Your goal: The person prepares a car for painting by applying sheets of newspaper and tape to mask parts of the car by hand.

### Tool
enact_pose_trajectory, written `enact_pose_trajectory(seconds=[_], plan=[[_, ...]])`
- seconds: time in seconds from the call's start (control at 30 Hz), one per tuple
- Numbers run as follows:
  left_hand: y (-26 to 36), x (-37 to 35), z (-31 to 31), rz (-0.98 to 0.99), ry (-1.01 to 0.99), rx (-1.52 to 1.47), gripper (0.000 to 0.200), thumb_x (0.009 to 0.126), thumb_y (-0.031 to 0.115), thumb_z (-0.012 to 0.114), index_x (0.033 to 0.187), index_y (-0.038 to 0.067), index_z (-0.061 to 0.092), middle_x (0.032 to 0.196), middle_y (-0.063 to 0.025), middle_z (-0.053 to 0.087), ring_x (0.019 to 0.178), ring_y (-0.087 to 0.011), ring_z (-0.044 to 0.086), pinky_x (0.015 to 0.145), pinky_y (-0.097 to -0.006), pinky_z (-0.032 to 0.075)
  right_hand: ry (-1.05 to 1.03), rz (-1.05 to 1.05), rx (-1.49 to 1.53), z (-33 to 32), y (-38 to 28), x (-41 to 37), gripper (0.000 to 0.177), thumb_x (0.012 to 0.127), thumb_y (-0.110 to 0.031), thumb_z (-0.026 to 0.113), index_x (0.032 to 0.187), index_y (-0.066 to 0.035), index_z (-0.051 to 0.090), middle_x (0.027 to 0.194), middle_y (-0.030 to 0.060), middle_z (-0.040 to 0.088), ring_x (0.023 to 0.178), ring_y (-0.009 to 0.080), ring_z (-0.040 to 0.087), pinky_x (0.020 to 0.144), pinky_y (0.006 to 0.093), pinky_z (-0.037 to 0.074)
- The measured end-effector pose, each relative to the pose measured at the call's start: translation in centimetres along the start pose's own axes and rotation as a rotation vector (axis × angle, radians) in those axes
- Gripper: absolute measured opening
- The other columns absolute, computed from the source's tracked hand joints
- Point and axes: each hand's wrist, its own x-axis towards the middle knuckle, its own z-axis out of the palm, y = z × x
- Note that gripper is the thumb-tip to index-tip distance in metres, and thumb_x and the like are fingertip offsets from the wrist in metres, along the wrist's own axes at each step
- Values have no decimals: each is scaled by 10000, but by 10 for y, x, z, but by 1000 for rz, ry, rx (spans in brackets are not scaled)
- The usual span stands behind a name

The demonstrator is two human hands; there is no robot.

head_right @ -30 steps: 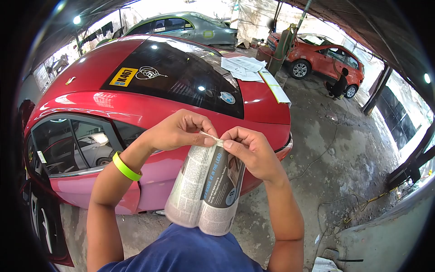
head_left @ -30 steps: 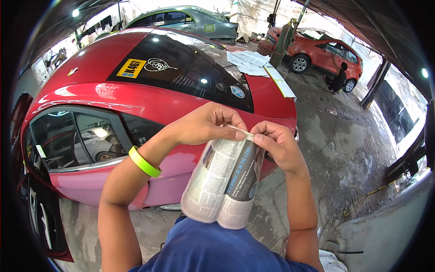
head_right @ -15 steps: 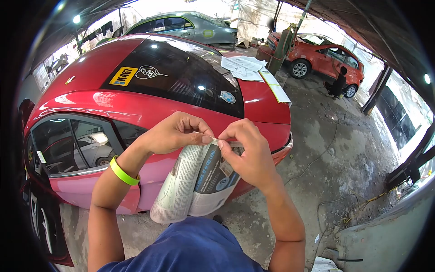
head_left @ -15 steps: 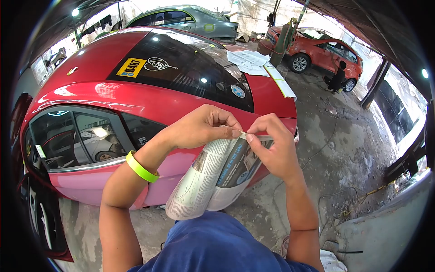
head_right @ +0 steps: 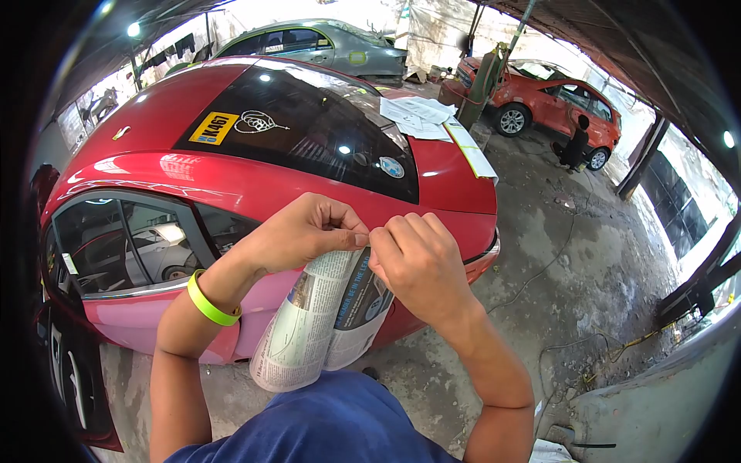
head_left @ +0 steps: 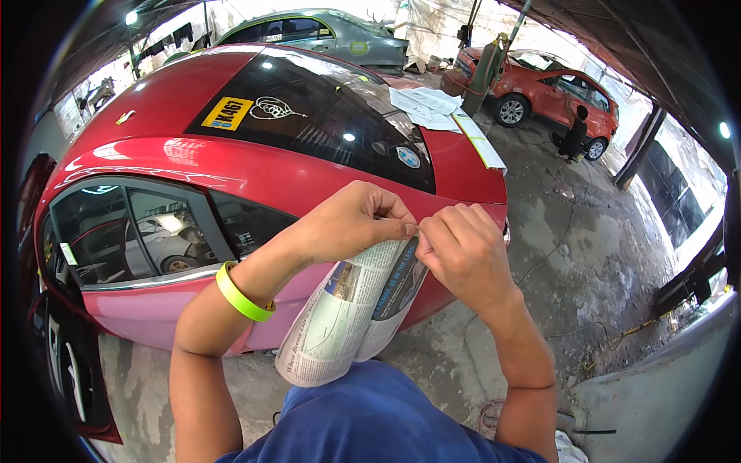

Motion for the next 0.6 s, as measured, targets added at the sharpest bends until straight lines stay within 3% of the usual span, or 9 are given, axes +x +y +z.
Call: enact_pose_trajectory(seconds=[0.2, 0.4, 0.5, 0.6], plan=[[0, 2, 1, -17, 21, 9, 144, 1014, 72, 738, 1055, -58, 784, 921, -48, 777, 836, -76, 705, 768, -263, 562, -6, -40, -38, 3, 0, 5, 282, 680, -106, 856, 847, -82, 630, 769, 32, 536, 719, 219, 571, 670, 379, 453], [-2, 2, 0, 5, -11, -102, 139, 1023, 76, 736, 1079, -43, 781, 948, -49, 780, 854, -76, 712, 798, -265, 569, 124, -11, 22, 13, 2, 1, 256, 675, -89, 839, 831, -94, 635, 769, 30, 546, 703, 215, 579, 675, 378, 464], [2, 0, 0, 27, -32, -128, 149, 1029, 93, 740, 1087, -38, 780, 969, -47, 783, 879, -78, 716, 821, -264, 572, 225, 50, 70, 17, 3, -3, 230, 717, -11, 815, 879, -73, 664, 813, 41, 611, 720, 222, 643, 668, 375, 517], [7, -2, -5, 23, -42, -169, 173, 1035, 119, 743, 1089, -42, 778, 986, -52, 786, 894, -83, 717, 830, -267, 575, 319, 285, 426, 15, -2, -8, 217, 776, 63, 785, 936, -44, 684, 882, 67, 670, 759, 244, 706, 665, 371, 573]])
